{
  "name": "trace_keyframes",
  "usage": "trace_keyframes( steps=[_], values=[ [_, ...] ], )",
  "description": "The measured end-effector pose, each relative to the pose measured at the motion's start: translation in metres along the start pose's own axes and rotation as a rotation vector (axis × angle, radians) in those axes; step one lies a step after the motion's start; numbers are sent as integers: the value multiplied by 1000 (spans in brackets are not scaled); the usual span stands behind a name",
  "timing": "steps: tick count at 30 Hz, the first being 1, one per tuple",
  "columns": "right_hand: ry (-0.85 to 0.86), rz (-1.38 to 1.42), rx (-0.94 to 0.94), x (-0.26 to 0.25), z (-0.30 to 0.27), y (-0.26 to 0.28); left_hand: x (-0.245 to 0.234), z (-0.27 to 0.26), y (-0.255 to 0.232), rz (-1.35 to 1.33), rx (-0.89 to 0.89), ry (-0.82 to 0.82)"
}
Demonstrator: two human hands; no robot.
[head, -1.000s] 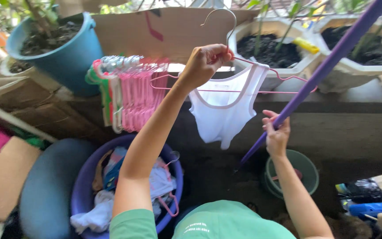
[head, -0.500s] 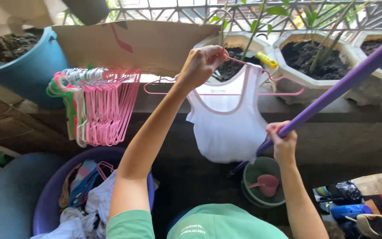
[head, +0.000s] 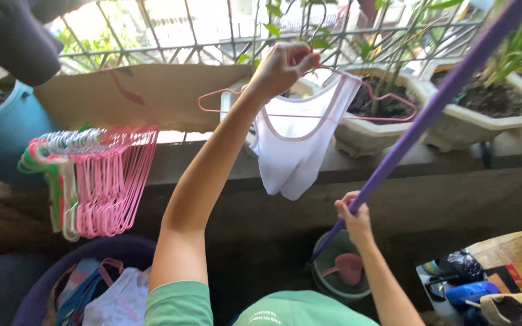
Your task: The person takes clothes from a purple laundry basket, places them on pink hangers, and uses a purple pole to hang them on an overhead line. The person repeats this process for several items, including a white t-shirt and white tank tops.
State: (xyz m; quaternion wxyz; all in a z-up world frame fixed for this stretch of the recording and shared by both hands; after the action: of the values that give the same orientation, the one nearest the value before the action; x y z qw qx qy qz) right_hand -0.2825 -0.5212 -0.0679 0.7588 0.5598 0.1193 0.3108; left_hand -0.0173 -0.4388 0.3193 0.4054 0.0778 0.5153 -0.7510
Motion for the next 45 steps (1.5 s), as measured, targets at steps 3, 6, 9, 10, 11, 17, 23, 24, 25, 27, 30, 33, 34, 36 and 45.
trace_keyframes(
  steps=[3, 6, 9, 10, 11, 17, 23, 24, 25, 27, 30, 33, 34, 36, 45],
  values=[
    [145, 182, -117, 13, -6, 15, 10, 48, -3, -55, -6, 11],
    [146, 155, -113, 20, -14, 13, 5, 90, -34, -53, 135, -76],
    [47, 171, -67, -1, -22, -42, -1, 108, -80, -201, 89, -64],
    [41, 168, -85, -6, -28, -34, 0, 114, -91, -202, 108, -61],
    [72, 75, -54, -9, -31, -30, 2, 120, -101, -206, 113, -43],
    [64, -31, 81, -61, -52, -72, 13, 156, -145, -255, -45, -15],
    [15, 31, 275, -123, -64, -134, 46, 173, -185, -322, 19, 64],
    [-5, 24, 284, -129, -66, -131, 52, 175, -190, -304, 24, 72],
    [-16, 24, 278, -135, -66, -127, 56, 169, -200, -306, 33, 81],
    [-11, 40, 223, -143, -65, -116, 61, 157, -216, -334, 25, 74],
    [-21, 55, 204, -165, -63, -125, 76, 165, -229, -279, 166, 73],
    [-77, -39, 186, -181, -65, -106, 89, 173, -238, -252, 177, 63],
    [-86, -39, 184, -183, -67, -98, 95, 176, -238, -255, 183, 71],
    [-174, -163, 333, -194, -74, -91, 102, 181, -246, -214, 266, 62],
    [-350, -229, 94, -244, -72, -116, 134, 201, -274, -193, 431, 4]
  ],
)
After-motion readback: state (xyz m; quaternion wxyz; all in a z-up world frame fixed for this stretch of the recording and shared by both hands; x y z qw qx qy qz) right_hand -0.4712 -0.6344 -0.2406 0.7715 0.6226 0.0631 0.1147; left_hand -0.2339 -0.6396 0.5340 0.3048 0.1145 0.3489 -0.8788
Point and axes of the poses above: each hand's wrist, its own z-axis towards the middle knuckle, its own x-axis out of the palm, y = z × x, the point moved 8 cm from there along z, towards the middle knuckle, and after that the axes turned 9 degrees about -x, right-handed, at the moved point
